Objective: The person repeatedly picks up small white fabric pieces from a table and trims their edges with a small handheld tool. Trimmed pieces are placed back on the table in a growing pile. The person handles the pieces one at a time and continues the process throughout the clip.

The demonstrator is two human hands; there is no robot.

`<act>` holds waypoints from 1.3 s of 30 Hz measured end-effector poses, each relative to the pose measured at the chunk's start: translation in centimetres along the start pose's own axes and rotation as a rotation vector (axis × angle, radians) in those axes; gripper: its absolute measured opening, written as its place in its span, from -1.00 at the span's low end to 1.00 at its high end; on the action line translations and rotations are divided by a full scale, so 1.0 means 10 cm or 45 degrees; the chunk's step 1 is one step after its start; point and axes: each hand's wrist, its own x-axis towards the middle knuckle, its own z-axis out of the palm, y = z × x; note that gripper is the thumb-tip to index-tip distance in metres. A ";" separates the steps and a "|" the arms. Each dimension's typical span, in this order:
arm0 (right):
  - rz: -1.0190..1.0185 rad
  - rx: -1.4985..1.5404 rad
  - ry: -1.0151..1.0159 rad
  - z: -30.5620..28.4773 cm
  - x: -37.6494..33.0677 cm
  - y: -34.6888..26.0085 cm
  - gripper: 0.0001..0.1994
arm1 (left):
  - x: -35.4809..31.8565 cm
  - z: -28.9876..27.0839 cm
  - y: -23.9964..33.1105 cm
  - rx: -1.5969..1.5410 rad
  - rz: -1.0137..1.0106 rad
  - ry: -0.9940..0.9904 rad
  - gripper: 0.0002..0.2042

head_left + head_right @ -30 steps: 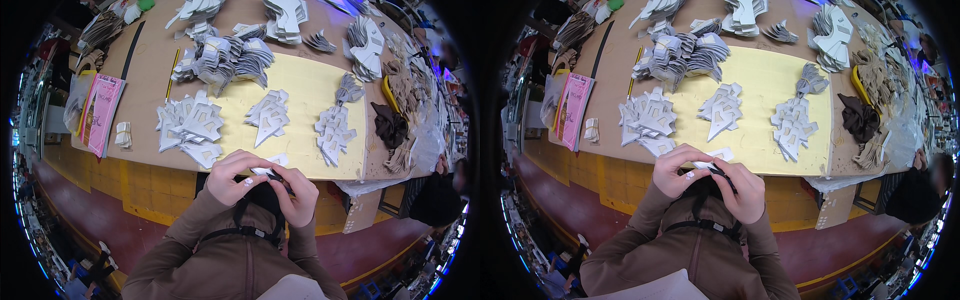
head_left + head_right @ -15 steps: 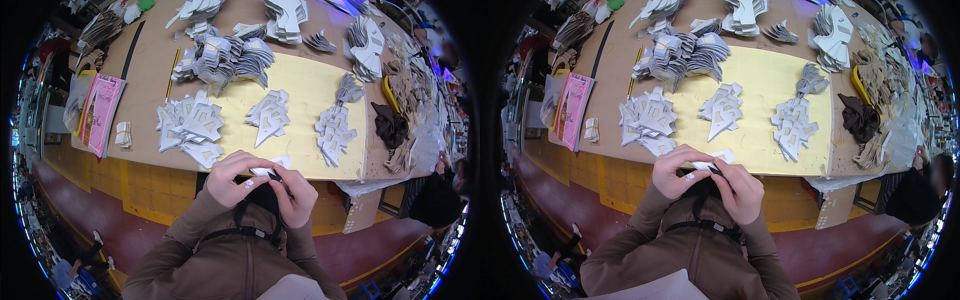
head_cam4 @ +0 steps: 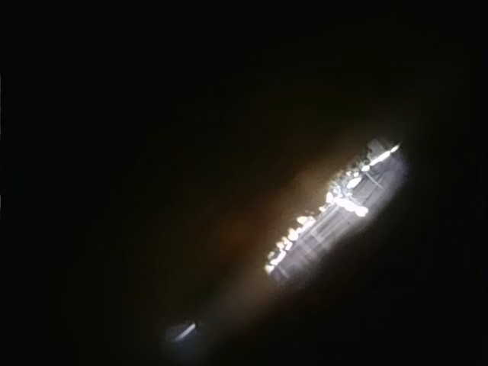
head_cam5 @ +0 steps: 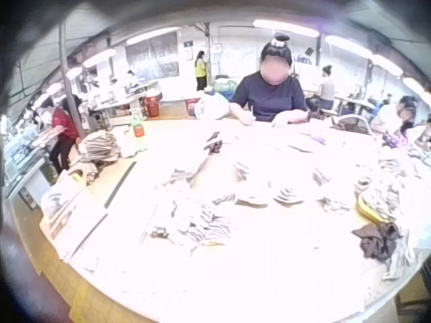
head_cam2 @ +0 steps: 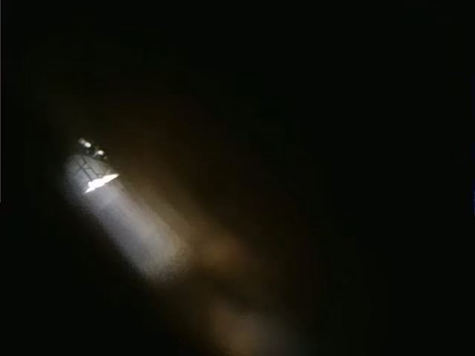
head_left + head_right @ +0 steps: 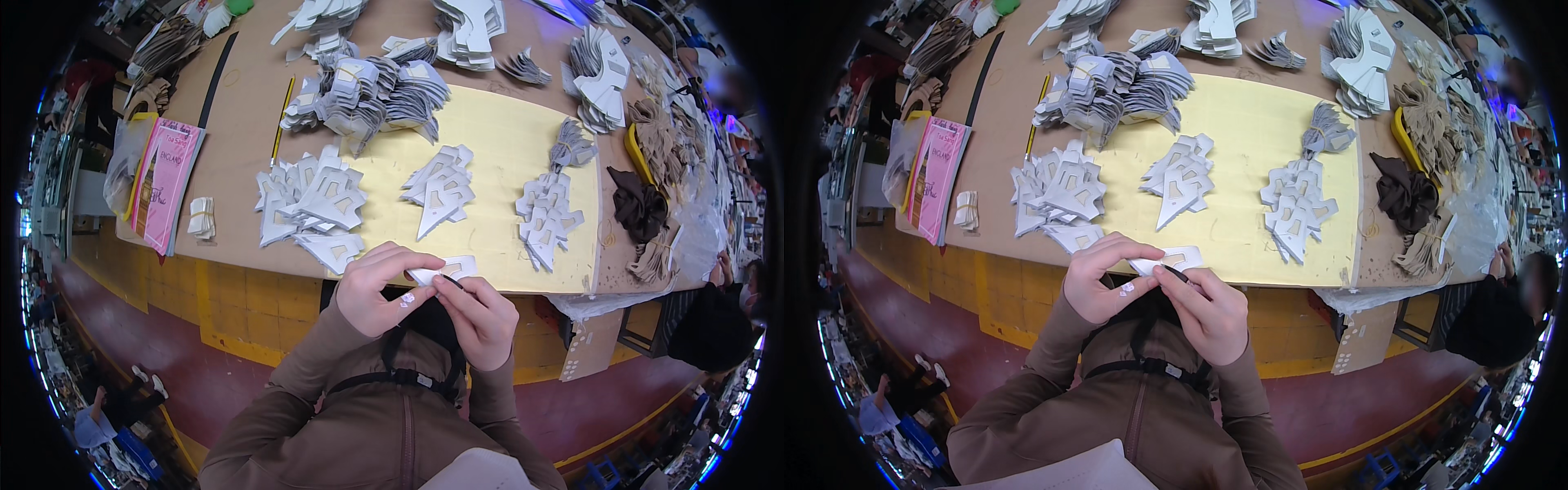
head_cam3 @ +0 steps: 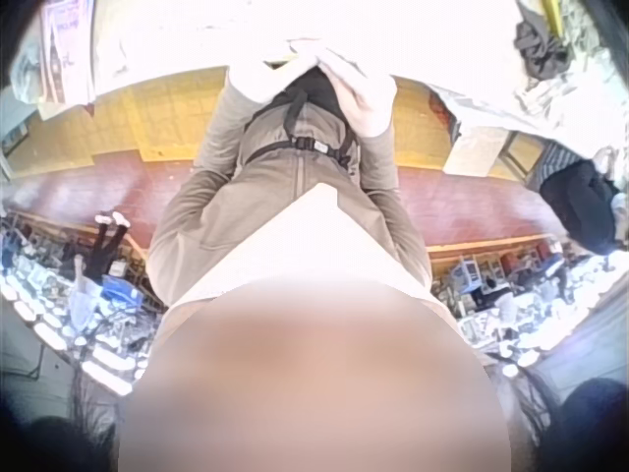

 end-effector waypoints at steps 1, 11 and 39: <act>-0.014 -0.022 -0.008 0.00 0.00 0.00 -0.64 | 0.00 0.00 0.00 0.011 0.002 0.001 -0.72; 0.260 0.382 0.160 0.02 -0.07 -0.02 -0.72 | 0.00 0.04 0.05 -0.076 -0.013 0.009 -0.72; 0.189 0.114 -0.078 -0.10 0.01 -0.08 -0.64 | 0.04 0.04 -0.11 0.158 0.068 0.054 -0.76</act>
